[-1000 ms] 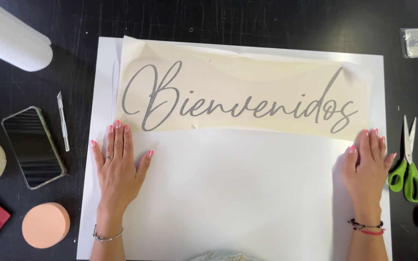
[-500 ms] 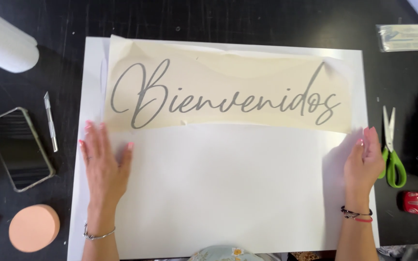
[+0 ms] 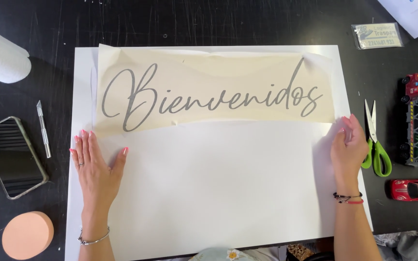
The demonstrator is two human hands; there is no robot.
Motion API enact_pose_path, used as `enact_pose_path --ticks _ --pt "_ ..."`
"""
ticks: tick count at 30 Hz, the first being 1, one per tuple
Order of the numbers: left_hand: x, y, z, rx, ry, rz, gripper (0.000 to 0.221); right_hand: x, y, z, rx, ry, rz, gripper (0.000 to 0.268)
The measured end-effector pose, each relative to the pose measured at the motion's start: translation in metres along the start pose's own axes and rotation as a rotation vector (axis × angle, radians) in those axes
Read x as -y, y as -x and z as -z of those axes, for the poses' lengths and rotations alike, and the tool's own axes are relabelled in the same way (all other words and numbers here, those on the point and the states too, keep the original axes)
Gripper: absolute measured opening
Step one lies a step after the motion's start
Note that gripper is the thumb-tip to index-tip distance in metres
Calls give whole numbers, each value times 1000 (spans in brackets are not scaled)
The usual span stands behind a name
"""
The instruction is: Positioning and smoothing a vinyl decal onto a white board on a work table.
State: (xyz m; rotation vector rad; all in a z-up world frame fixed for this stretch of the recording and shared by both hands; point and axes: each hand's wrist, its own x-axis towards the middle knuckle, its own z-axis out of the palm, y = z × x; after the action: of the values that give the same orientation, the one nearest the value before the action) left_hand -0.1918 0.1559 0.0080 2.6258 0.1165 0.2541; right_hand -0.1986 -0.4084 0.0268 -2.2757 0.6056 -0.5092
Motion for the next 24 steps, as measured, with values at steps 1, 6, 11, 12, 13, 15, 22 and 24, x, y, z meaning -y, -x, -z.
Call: enact_pose_path --ticks 1,6,11,12,13,15,22,24 --pt "0 0 1 15 20 21 87 0 0 -1 -1 -6 3 47" --pt "1 -10 17 153 109 99 99 3 -1 -2 14 -23 -4 47" --pt "11 -20 19 266 89 -6 111 -51 -11 -11 -50 137 245 44" --pt "16 -26 12 285 82 14 111 -52 -19 -16 -25 144 234 44" --pt "22 -26 4 233 57 -28 110 -56 -21 -17 -38 136 287 43" --pt "28 -21 -7 196 35 -68 110 -58 -16 -15 -43 136 331 43" --pt "-5 -28 19 172 54 66 94 13 -3 1 92 121 87 45" --pt "-13 -36 32 171 110 119 85 26 -5 7 119 100 9 48"
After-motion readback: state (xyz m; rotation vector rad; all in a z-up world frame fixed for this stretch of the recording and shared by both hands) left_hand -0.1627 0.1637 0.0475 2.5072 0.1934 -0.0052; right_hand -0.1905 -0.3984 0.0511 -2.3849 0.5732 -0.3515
